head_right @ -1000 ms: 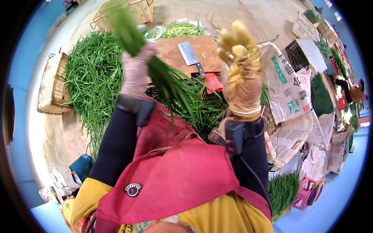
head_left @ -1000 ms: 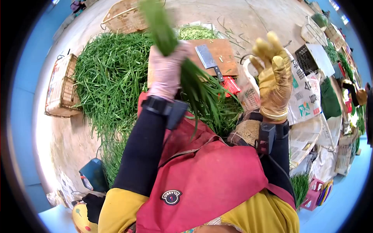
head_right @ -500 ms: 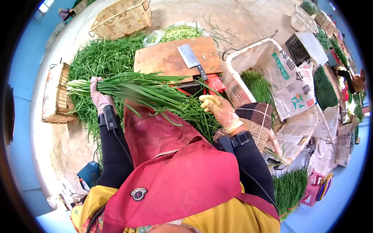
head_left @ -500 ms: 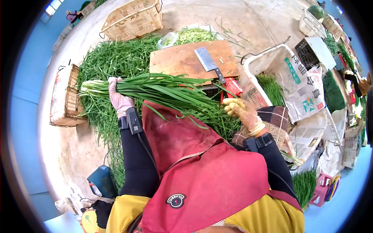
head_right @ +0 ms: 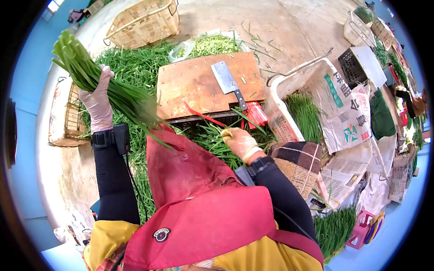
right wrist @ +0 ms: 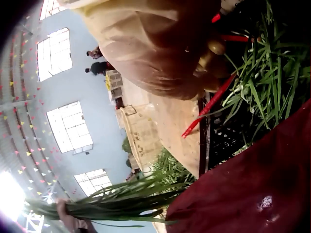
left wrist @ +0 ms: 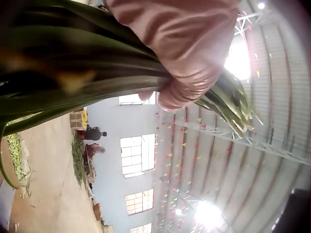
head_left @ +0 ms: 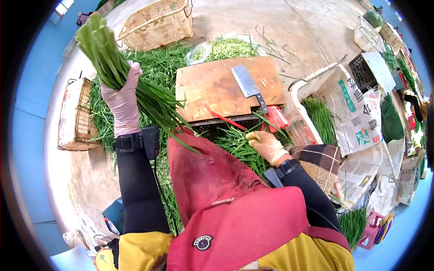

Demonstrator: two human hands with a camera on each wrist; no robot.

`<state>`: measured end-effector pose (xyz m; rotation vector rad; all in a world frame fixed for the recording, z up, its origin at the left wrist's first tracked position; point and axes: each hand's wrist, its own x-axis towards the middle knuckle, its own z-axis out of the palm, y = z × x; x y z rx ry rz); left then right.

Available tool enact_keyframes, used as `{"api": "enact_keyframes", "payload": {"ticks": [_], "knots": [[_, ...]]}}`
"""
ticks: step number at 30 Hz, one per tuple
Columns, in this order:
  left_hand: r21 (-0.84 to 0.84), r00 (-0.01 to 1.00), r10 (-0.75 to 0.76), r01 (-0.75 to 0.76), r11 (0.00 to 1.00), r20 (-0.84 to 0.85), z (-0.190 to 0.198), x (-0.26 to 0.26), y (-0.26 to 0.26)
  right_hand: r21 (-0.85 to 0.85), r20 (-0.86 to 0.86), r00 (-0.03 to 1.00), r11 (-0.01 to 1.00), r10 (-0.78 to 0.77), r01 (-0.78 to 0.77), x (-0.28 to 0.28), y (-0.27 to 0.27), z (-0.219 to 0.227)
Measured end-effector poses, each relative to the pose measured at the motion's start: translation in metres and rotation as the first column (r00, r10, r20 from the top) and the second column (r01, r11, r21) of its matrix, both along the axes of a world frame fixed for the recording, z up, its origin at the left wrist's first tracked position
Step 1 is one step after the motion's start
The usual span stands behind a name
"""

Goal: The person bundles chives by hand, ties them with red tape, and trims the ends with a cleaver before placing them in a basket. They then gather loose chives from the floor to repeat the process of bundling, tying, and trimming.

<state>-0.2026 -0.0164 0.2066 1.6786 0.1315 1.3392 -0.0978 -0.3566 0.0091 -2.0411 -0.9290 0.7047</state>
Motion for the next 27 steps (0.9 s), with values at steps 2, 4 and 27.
{"api": "enact_keyframes", "payload": {"ticks": [2,4,27], "knots": [[-0.001,0.998,0.018,-0.019,1.0,-0.065,-0.012,0.007,0.001,-0.062,-0.052,0.998,0.998,-0.02,0.017,0.01,0.035,-0.004],[0.006,0.991,0.035,-0.035,0.999,-0.126,-0.022,0.014,0.005,0.062,0.133,0.991,0.998,-0.001,-0.008,0.02,0.074,-0.033],[0.561,0.845,0.087,0.27,0.782,-0.528,-0.014,0.095,0.082,0.535,-0.492,0.868,0.761,-0.073,0.367,0.097,0.115,0.096]]}}
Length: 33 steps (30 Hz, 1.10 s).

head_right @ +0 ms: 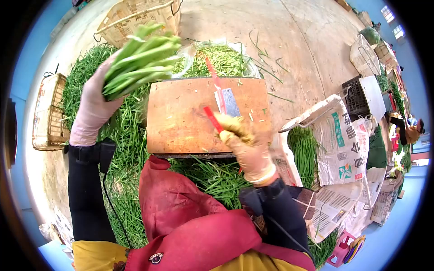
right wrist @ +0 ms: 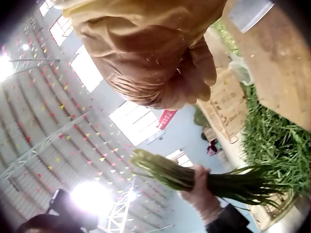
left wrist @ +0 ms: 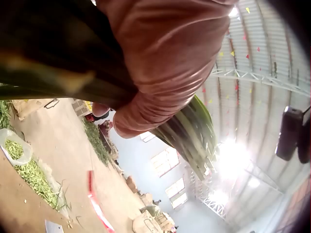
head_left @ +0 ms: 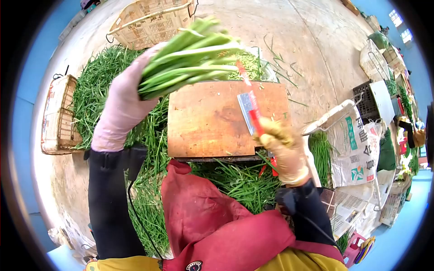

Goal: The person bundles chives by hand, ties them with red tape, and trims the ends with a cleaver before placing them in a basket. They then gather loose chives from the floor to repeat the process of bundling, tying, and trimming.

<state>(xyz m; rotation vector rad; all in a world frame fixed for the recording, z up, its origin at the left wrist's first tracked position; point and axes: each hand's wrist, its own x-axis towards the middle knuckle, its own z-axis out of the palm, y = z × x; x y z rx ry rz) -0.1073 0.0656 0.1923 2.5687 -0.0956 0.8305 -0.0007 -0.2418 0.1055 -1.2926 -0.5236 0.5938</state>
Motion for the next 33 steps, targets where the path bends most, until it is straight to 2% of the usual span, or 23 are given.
{"api": "enact_keyframes", "payload": {"ticks": [1,3,5,6,7,9,10,11,13,16,17,19,21,23,24,25,27,28,29,31,33], "knots": [[-0.053,0.999,-0.027,0.025,0.998,-0.03,-0.005,0.014,-0.005,-0.078,-0.054,0.999,0.997,-0.007,0.003,0.0,0.001,-0.022],[-0.038,0.994,0.002,-0.006,0.999,-0.105,-0.023,0.038,-0.012,-0.137,-0.147,0.988,0.99,-0.041,0.021,0.005,0.005,-0.079],[0.009,0.978,0.01,-0.008,1.0,-0.208,-0.038,0.059,-0.021,-0.13,-0.206,0.976,0.991,-0.07,0.043,0.007,0.007,-0.136],[0.033,0.957,0.006,0.004,0.999,-0.292,-0.046,0.07,-0.026,-0.19,-0.17,0.982,0.981,-0.08,0.047,0.006,0.008,-0.149],[0.067,0.94,0.008,0.016,0.998,-0.34,-0.054,0.081,-0.032,-0.16,-0.263,0.964,0.987,-0.044,0.001,0.005,0.008,-0.162],[0.147,0.93,0.01,0.048,0.988,-0.368,-0.081,0.101,-0.046,-0.087,-0.325,0.944,0.996,-0.064,0.037,0.0,0.007,-0.187],[0.177,0.92,0.013,0.062,0.982,-0.392,-0.096,0.108,-0.054,-0.088,-0.331,0.941,0.995,-0.067,0.04,-0.001,0.007,-0.194],[0.11,0.943,-0.093,0.135,0.985,-0.319,-0.115,0.116,-0.061,-0.121,-0.335,0.941,0.993,-0.053,0.013,0.0,0.007,-0.199],[0.198,0.88,-0.031,0.141,0.97,-0.473,-0.167,0.127,-0.071,-0.155,-0.342,0.939,0.988,-0.042,-0.012,0.001,0.007,-0.211],[0.163,0.669,0.064,0.086,0.983,-0.741,-0.214,0.127,-0.095,-0.142,-0.462,0.883,0.99,-0.087,0.023,0.0,0.001,-0.231],[0.136,0.722,0.074,0.029,0.99,-0.688,-0.229,0.116,-0.099,-0.145,-0.466,0.88,0.989,-0.095,0.03,0.001,0.0,-0.232],[0.161,0.762,0.138,-0.045,0.986,-0.633,-0.25,0.111,-0.109,-0.172,-0.404,0.913,0.985,-0.061,-0.01,0.003,0.0,-0.229],[0.175,0.748,0.156,-0.055,0.983,-0.645,-0.254,0.109,-0.111,-0.173,-0.398,0.916,0.985,-0.058,-0.013,0.005,0.002,-0.218],[0.192,0.743,0.175,-0.064,0.979,-0.646,-0.255,0.109,-0.112,-0.214,-0.437,0.9,0.973,-0.014,-0.089,0.009,0.002,-0.212],[0.202,0.765,0.187,-0.076,0.976,-0.616,-0.257,0.107,-0.113,-0.123,-0.408,0.913,0.992,-0.017,-0.036,0.005,0.005,-0.221],[0.211,0.792,0.193,-0.083,0.974,-0.58,-0.259,0.107,-0.113,-0.1,-0.413,0.91,0.993,0.019,-0.066,0.006,0.008,-0.207],[0.187,0.82,0.151,-0.055,0.981,-0.552,-0.262,0.109,-0.114,-0.163,-0.321,0.935,0.964,0.148,-0.209,0.011,0.007,-0.215],[0.148,0.819,0.102,-0.021,0.989,-0.564,-0.266,0.11,-0.111,-0.346,-0.085,0.981,0.919,0.172,-0.191,0.015,0.001,-0.209],[0.245,0.839,0.153,-0.025,0.969,-0.522,-0.269,0.108,-0.114,-0.522,0.131,0.964,0.843,0.23,-0.13,0.021,-0.004,-0.2],[0.238,0.816,0.16,-0.029,0.971,-0.556,-0.265,0.11,-0.12,-0.509,0.463,0.854,0.86,0.239,0.035,0.046,-0.008,-0.176],[0.282,0.794,0.235,-0.084,0.956,-0.561,-0.268,0.112,-0.125,-0.591,0.378,0.89,0.806,0.256,0.019,0.076,-0.029,-0.114]]}}
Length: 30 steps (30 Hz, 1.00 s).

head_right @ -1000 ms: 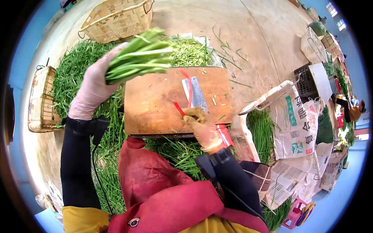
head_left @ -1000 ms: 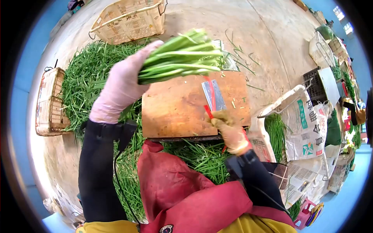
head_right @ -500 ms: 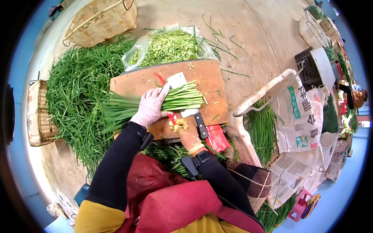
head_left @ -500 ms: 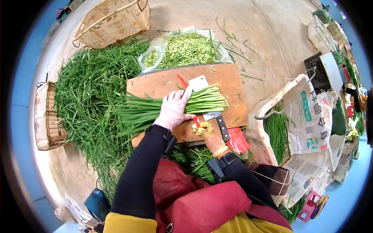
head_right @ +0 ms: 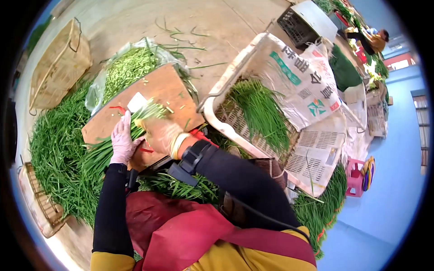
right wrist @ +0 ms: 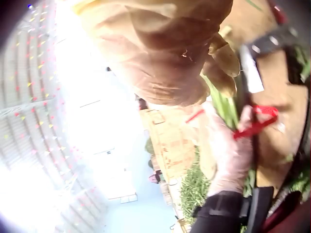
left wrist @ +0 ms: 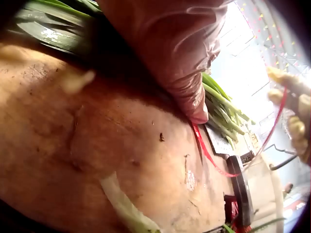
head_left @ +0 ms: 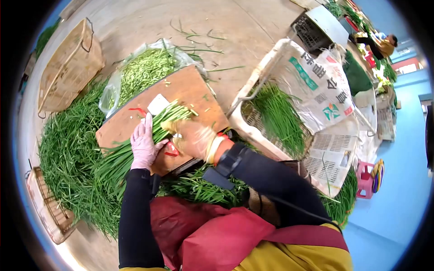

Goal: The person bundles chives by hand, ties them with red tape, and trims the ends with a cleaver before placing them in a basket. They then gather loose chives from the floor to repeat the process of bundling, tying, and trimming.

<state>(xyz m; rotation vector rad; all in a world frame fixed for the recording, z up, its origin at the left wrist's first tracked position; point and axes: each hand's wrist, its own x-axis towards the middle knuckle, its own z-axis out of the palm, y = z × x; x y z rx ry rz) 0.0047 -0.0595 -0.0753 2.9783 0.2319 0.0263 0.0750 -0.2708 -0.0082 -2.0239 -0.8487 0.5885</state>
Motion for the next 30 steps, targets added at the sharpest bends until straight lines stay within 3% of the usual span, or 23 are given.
{"api": "enact_keyframes", "payload": {"ticks": [1,2,3,4,5,6,8,11,14,16,19,24,27,30], "knots": [[-0.047,0.999,-0.04,0.041,0.998,0.024,0.0,0.003,-0.002,0.072,0.113,0.994,0.997,0.008,-0.016,0.012,-0.016,0.031],[-0.073,0.998,-0.052,0.055,0.996,0.035,0.001,0.001,0.003,0.522,-0.102,0.988,0.839,-0.117,0.154,0.024,-0.026,-0.061],[-0.098,0.997,-0.06,0.065,0.993,0.053,0.001,0.003,0.004,0.11,0.208,0.978,0.993,0.026,-0.049,0.047,-0.05,0.003],[-0.082,0.985,-0.108,0.12,0.989,0.133,-0.008,0.002,0.009,0.428,-0.23,0.973,0.899,0.004,0.097,0.041,-0.07,0.058],[-0.057,0.995,-0.07,0.074,0.996,0.068,-0.003,0.001,0.008,0.244,-0.593,0.796,0.915,-0.122,0.321,0.044,-0.087,0.106],[-0.029,0.996,-0.056,0.059,0.998,0.074,-0.008,-0.001,0.009,0.215,-0.126,0.974,0.953,-0.189,0.213,0.055,-0.104,0.102],[0.007,0.999,-0.002,0.003,1.0,-0.044,0.001,0.001,0.005,0.196,-0.229,0.882,0.868,-0.412,0.457,0.063,-0.146,0.098],[0.03,0.998,-0.012,0.014,0.999,-0.065,-0.005,0.002,0.006,0.188,-0.285,0.768,0.752,-0.574,0.632,0.083,-0.223,0.056],[0.059,0.996,-0.016,0.021,0.998,-0.084,-0.005,0.004,0.006,0.124,-0.303,0.728,0.732,-0.615,0.67,0.095,-0.303,0.012],[0.074,0.997,-0.038,0.043,0.996,-0.067,-0.008,0.005,0.007,-0.013,-0.288,0.644,0.676,-0.708,0.737,0.104,-0.356,-0.021],[0.076,0.996,-0.053,0.058,0.995,-0.066,-0.008,0.007,0.006,-0.165,-0.216,0.611,0.646,-0.761,0.746,0.109,-0.412,-0.071],[0.093,0.991,-0.023,0.035,0.995,-0.135,0.004,0.01,0.004,-0.099,-0.395,0.57,0.65,-0.721,0.754,0.099,-0.423,-0.145],[-0.125,0.978,-0.06,0.035,0.992,-0.198,0.024,0.014,0.0,-0.242,-0.436,0.607,0.736,-0.665,0.632,0.088,-0.395,-0.153],[0.154,0.982,-0.058,0.086,0.984,-0.178,0.057,0.005,-0.012,-0.24,-0.485,0.58,0.738,-0.654,0.631,0.085,-0.401,-0.175]]}}
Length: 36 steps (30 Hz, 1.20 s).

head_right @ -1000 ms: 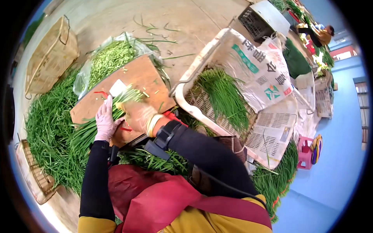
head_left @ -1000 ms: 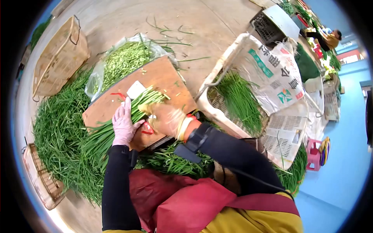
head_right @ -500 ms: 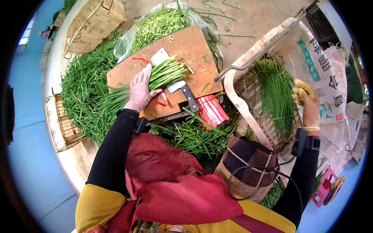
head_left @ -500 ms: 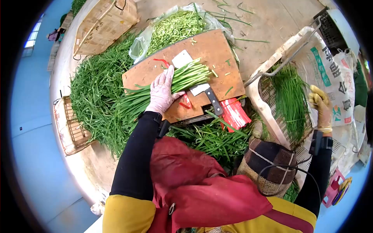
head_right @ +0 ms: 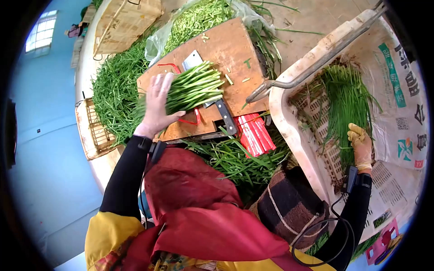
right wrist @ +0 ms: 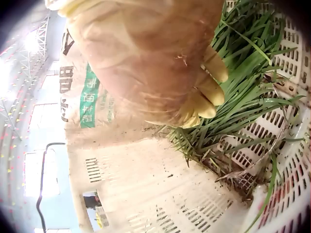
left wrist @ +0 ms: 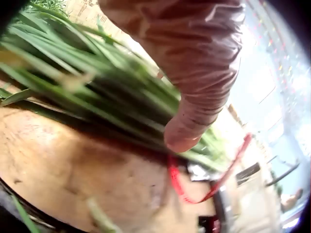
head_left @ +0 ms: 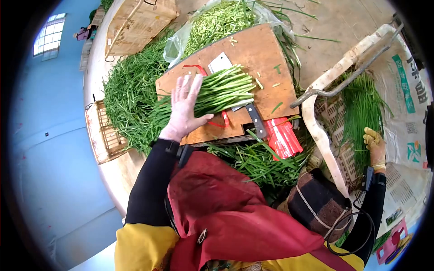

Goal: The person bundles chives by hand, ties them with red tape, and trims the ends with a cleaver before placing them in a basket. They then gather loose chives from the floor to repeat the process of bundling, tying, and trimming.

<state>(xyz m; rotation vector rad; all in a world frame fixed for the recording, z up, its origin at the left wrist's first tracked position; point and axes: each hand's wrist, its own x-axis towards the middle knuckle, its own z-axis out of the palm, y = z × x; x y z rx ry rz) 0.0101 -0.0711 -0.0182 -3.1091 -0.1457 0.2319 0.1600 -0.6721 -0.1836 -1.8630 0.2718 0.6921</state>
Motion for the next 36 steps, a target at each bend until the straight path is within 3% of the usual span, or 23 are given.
{"api": "enact_keyframes", "payload": {"ticks": [2,4,5,6,7,8,11,13,16,20,22,24,25,28,30,31,32,33,35,36], "knots": [[-0.042,0.97,-0.081,0.093,0.995,0.23,0.018,-0.008,-0.002,-0.004,-0.011,1.0,1.0,-0.025,0.025,-0.003,-0.003,-0.009],[-0.341,0.981,-0.082,0.138,0.93,0.174,0.021,-0.024,-0.004,0.028,-0.011,0.998,0.998,-0.054,0.054,-0.001,-0.008,-0.018],[-0.54,0.996,0.086,-0.09,0.837,-0.034,0.016,-0.037,-0.01,0.027,-0.024,0.999,0.999,-0.043,0.044,0.0,-0.007,-0.02],[-0.662,0.942,0.205,-0.332,0.672,-0.265,0.009,-0.045,-0.019,0.032,-0.024,0.999,0.999,-0.037,0.038,0.002,-0.003,-0.022],[-0.667,0.819,0.305,-0.573,0.477,-0.485,0.01,-0.042,-0.032,0.02,-0.025,0.999,0.999,-0.039,0.04,0.003,0.004,-0.019],[-0.691,0.743,0.329,-0.666,0.281,-0.582,0.003,-0.042,-0.037,0.006,-0.027,0.999,0.999,-0.042,0.042,0.002,0.011,-0.016],[-0.759,0.785,0.283,-0.612,0.223,-0.55,-0.018,-0.047,-0.038,0.085,-0.008,1.0,0.996,-0.023,0.024,0.002,0.021,-0.016],[-0.789,0.75,0.33,-0.614,0.025,-0.573,-0.027,-0.056,-0.038,0.074,-0.011,1.0,0.997,-0.016,0.017,0.003,0.024,-0.011],[-0.857,0.775,0.403,-0.513,-0.048,-0.487,-0.032,-0.064,-0.039,0.058,-0.007,1.0,0.998,-0.025,0.026,0.003,0.029,-0.008],[-0.849,0.683,0.57,-0.527,-0.048,-0.457,-0.028,-0.053,-0.05,0.055,-0.044,0.997,0.997,-0.057,0.06,-0.001,0.028,-0.014],[-0.862,0.682,0.581,-0.503,-0.069,-0.445,-0.029,-0.051,-0.052,0.06,-0.039,0.998,0.997,-0.053,0.056,-0.003,0.025,-0.022],[-0.865,0.714,0.577,-0.501,0.026,-0.397,-0.034,-0.056,-0.05,0.064,-0.033,0.998,0.996,-0.056,0.058,-0.004,0.024,-0.025],[-0.864,0.715,0.575,-0.503,0.027,-0.398,-0.032,-0.056,-0.049,0.059,-0.031,0.998,0.997,-0.054,0.056,-0.004,0.026,-0.025],[-0.796,0.736,0.56,-0.569,0.206,-0.381,-0.026,-0.049,-0.056,0.101,-0.06,0.997,0.993,-0.047,0.053,-0.004,0.028,-0.025],[-0.774,0.694,0.543,-0.621,0.12,-0.473,-0.024,-0.049,-0.058,0.046,-0.038,0.995,0.994,-0.094,0.096,-0.003,0.028,-0.022],[-0.775,0.731,0.508,-0.606,0.178,-0.456,-0.026,-0.051,-0.056,-0.017,0.062,0.989,0.991,-0.131,0.132,-0.003,0.018,-0.042],[-0.771,0.706,0.528,-0.621,0.14,-0.472,-0.027,-0.052,-0.057,-0.13,0.228,0.971,0.986,-0.075,0.107,0.001,0.009,-0.053],[-0.821,0.795,0.469,-0.527,0.219,-0.385,-0.028,-0.056,-0.054,-0.146,0.233,0.961,0.972,-0.145,0.182,0.005,0.0,-0.065],[-0.843,0.803,0.458,-0.505,0.185,-0.381,-0.037,-0.061,-0.046,-0.164,0.254,0.943,0.951,-0.217,0.263,0.019,-0.015,-0.076],[-0.861,0.818,0.442,-0.479,0.169,-0.368,-0.042,-0.065,-0.041,-0.296,0.304,0.94,0.923,-0.155,0.248,0.026,-0.019,-0.079]]}}
